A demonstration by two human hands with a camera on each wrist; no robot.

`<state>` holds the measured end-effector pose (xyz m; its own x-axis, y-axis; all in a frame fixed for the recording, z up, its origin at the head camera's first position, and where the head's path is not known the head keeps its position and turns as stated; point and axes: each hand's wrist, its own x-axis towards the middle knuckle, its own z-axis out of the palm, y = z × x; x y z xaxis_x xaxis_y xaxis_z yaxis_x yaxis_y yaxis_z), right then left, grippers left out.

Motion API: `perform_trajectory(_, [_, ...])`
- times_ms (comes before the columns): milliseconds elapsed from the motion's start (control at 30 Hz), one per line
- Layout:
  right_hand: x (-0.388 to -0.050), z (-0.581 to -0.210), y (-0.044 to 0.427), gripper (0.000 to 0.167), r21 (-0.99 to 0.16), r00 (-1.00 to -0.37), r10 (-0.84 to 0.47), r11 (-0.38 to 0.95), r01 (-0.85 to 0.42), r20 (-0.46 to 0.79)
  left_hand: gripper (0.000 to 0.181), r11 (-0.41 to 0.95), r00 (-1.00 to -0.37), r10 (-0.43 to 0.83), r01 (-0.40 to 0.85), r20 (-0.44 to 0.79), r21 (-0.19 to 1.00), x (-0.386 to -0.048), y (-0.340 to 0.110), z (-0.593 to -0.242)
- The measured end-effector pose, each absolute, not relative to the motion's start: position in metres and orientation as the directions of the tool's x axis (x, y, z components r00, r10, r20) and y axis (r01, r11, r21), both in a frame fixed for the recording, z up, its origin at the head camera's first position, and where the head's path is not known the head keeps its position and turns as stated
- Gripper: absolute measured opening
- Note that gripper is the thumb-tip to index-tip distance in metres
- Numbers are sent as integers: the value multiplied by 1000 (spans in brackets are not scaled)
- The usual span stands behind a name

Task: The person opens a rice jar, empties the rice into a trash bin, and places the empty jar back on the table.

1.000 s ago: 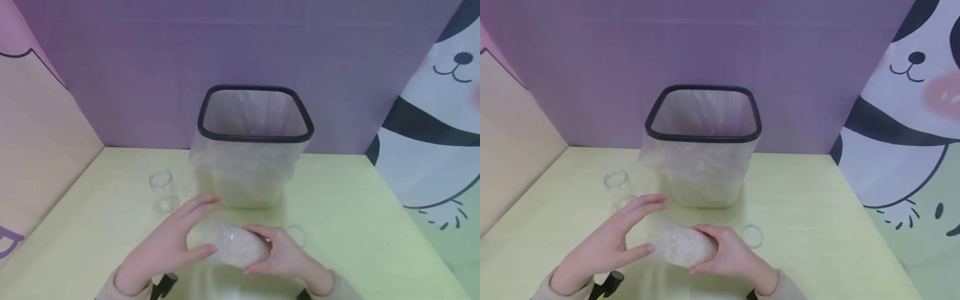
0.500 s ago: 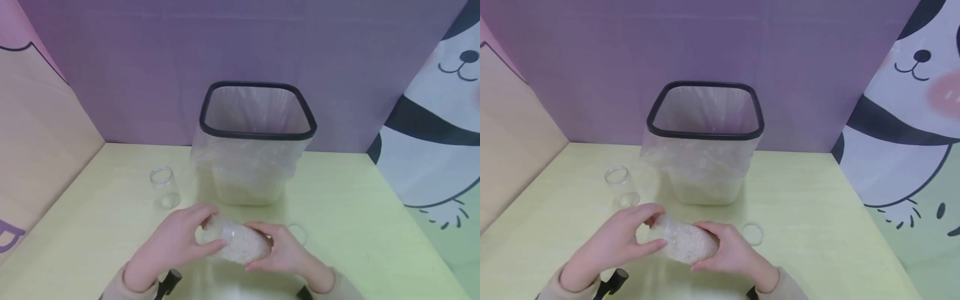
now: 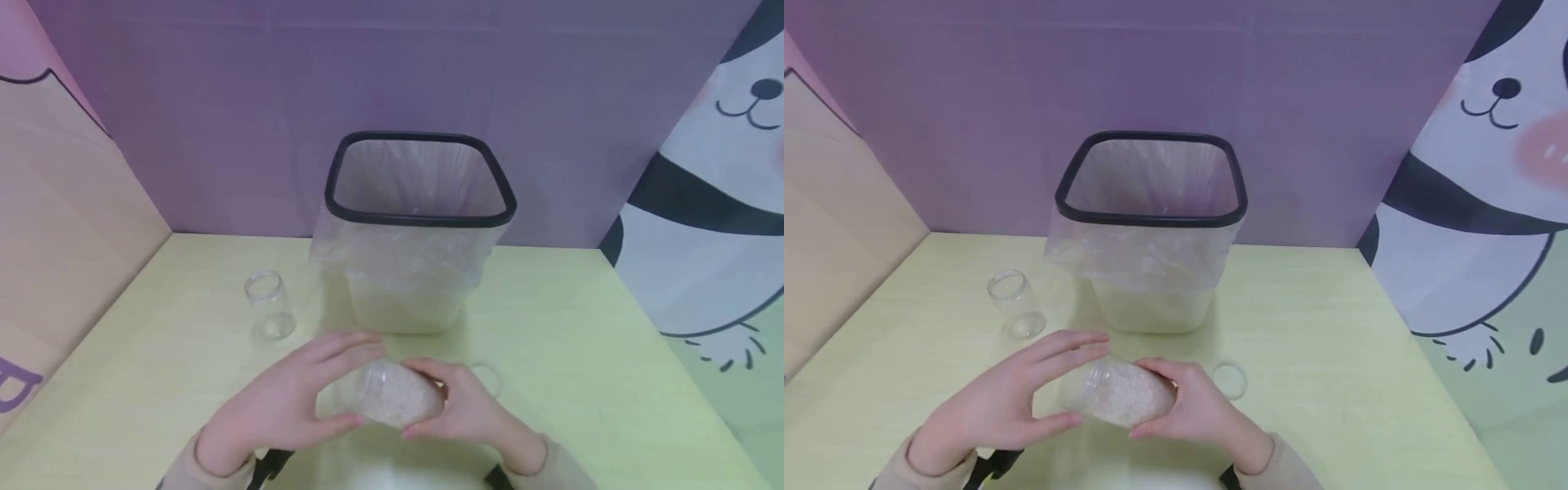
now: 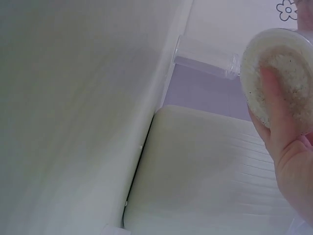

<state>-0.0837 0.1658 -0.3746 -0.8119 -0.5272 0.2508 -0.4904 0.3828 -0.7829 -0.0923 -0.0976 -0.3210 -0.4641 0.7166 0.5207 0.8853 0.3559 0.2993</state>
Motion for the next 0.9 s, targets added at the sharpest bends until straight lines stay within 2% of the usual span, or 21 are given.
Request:
perform_trajectory(100, [-84, -375, 166, 70, -773, -803, -534, 379, -508, 266, 62, 310, -403, 734, 915, 546, 259, -93, -98, -320])
perform_trajectory(233, [-84, -375, 166, 69, -767, -798, -538, 381, -516, 270, 56, 322, -411, 719, 912, 561, 255, -93, -97, -321])
perform_trajectory(333, [-83, -375, 166, 70, -772, -807, -534, 393, -500, 251, 52, 396, -471, 678, 881, 565, 259, -93, -92, -325])
perform_trajectory(500, [-83, -375, 167, 71, -764, -818, -527, 421, -489, 232, 53, 560, -626, 585, 772, 516, 301, -88, -85, -328])
perform_trajectory(600, [-83, -375, 167, 71, -765, -817, -523, 415, -491, 241, 63, 576, -659, 586, 748, 471, 329, -87, -86, -327])
perform_trajectory(733, [-83, -374, 167, 70, -780, -814, -525, 388, -491, 251, 73, 497, -595, 637, 803, 490, 328, -88, -89, -325])
perform_trajectory(900, [-84, -375, 167, 68, -767, -785, -563, 374, -521, 259, 65, 409, -485, 648, 872, 587, 269, -90, -87, -326])
